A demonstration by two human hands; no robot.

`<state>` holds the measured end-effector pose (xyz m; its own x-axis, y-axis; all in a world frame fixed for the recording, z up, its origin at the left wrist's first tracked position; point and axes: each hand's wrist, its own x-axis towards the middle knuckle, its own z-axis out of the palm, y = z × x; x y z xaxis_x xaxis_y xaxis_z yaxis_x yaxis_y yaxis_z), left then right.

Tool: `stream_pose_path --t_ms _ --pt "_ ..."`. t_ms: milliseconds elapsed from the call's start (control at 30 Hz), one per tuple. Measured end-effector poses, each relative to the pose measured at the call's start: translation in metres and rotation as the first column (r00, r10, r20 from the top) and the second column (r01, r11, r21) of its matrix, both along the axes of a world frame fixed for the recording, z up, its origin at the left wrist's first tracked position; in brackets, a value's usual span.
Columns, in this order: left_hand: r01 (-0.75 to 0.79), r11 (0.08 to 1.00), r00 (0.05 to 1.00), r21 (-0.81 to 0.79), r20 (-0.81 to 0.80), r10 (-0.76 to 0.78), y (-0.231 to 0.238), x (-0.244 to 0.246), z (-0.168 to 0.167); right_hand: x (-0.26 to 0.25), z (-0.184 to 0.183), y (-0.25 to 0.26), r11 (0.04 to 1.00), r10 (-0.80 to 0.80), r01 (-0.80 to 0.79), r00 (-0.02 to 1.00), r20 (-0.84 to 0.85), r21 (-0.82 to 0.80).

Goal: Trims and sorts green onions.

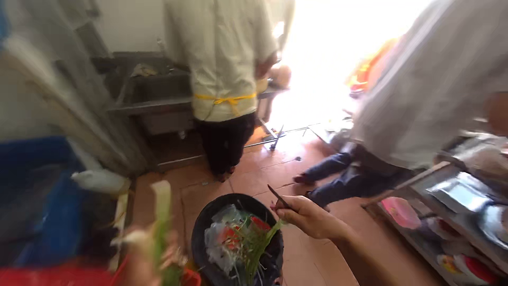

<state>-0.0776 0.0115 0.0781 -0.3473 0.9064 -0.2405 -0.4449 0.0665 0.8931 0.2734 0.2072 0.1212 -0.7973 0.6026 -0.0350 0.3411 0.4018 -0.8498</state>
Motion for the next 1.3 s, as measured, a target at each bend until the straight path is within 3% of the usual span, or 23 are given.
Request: stream_pose_path --t_ms 33,100,233,400,500,567,633,700,767,800,900,967,1033,1100,1200,1300 --pt "0.115 0.989 0.993 -0.097 0.027 -0.113 0.035 0.033 0.004 -0.020 -0.004 -0.009 0.998 0.067 -0.067 0.998 0.011 0.017" --pt "0.363 0.922 0.931 -0.137 0.090 -0.353 0.068 0.075 -0.009 -0.051 -0.012 -0.026 0.990 0.109 -0.113 0.993 0.052 0.084" --pt "0.521 0.851 0.841 -0.065 0.210 -0.498 0.069 0.096 -0.034 -0.078 -0.037 -0.024 0.989 -0.030 0.027 0.999 0.014 0.148" --pt "0.489 0.838 0.872 -0.240 0.170 -0.460 0.061 0.090 -0.052 -0.060 -0.071 -0.019 0.963 -0.271 0.265 0.949 -0.162 -0.060" --pt "0.338 0.886 0.935 -0.318 0.218 -0.279 0.065 0.076 -0.063 -0.025 -0.067 -0.008 0.830 -0.535 0.441 0.802 -0.267 -0.341" --pt "0.193 0.936 0.953 -0.293 0.281 -0.109 0.066 0.058 -0.063 -0.003 -0.064 0.001 0.753 -0.634 0.478 0.710 -0.305 -0.453" --pt "0.148 0.972 0.938 -0.185 0.339 -0.078 0.064 0.039 -0.058 0.002 -0.083 0.009 0.785 -0.604 0.515 0.759 -0.243 -0.343" --pt "0.186 0.980 0.920 -0.067 0.362 -0.150 0.062 0.025 -0.048 -0.003 -0.121 0.014 0.889 -0.455 0.454 0.890 -0.007 -0.066" --pt "0.224 0.974 0.911 -0.022 0.360 -0.202 0.063 0.022 -0.035 -0.015 -0.155 0.017 0.940 -0.314 0.340 0.894 0.319 -0.027" --pt "0.230 0.973 0.915 -0.020 0.345 -0.210 0.065 0.023 -0.027 -0.023 -0.168 0.016 0.943 -0.300 0.333 0.881 0.367 -0.028" --pt "0.187 0.976 0.949 -0.110 0.277 -0.151 0.079 0.032 -0.003 -0.056 -0.141 -0.009 0.934 -0.320 0.338 0.936 0.145 -0.117" --pt "0.124 0.968 0.959 -0.216 0.277 -0.061 0.091 0.046 0.003 -0.076 -0.105 -0.037 0.954 -0.162 0.157 0.987 0.000 -0.255" --pt "0.049 0.962 0.954 -0.270 0.296 0.034 0.111 0.065 0.006 -0.093 -0.093 -0.051 0.967 -0.014 0.010 1.000 -0.015 -0.254" --pt "-0.108 0.958 0.959 -0.265 0.228 0.171 0.126 0.088 0.007 -0.102 -0.103 -0.055 0.969 -0.078 0.072 0.997 -0.019 -0.236" --pt "-0.321 0.946 0.947 -0.042 -0.004 0.321 0.135 0.115 -0.012 -0.105 -0.106 -0.051 0.909 -0.294 0.262 0.954 -0.054 -0.325" --pt "-0.231 0.956 0.877 0.182 -0.387 0.286 0.125 0.136 -0.035 -0.102 -0.097 -0.049 0.909 -0.326 0.300 0.944 -0.046 -0.288"
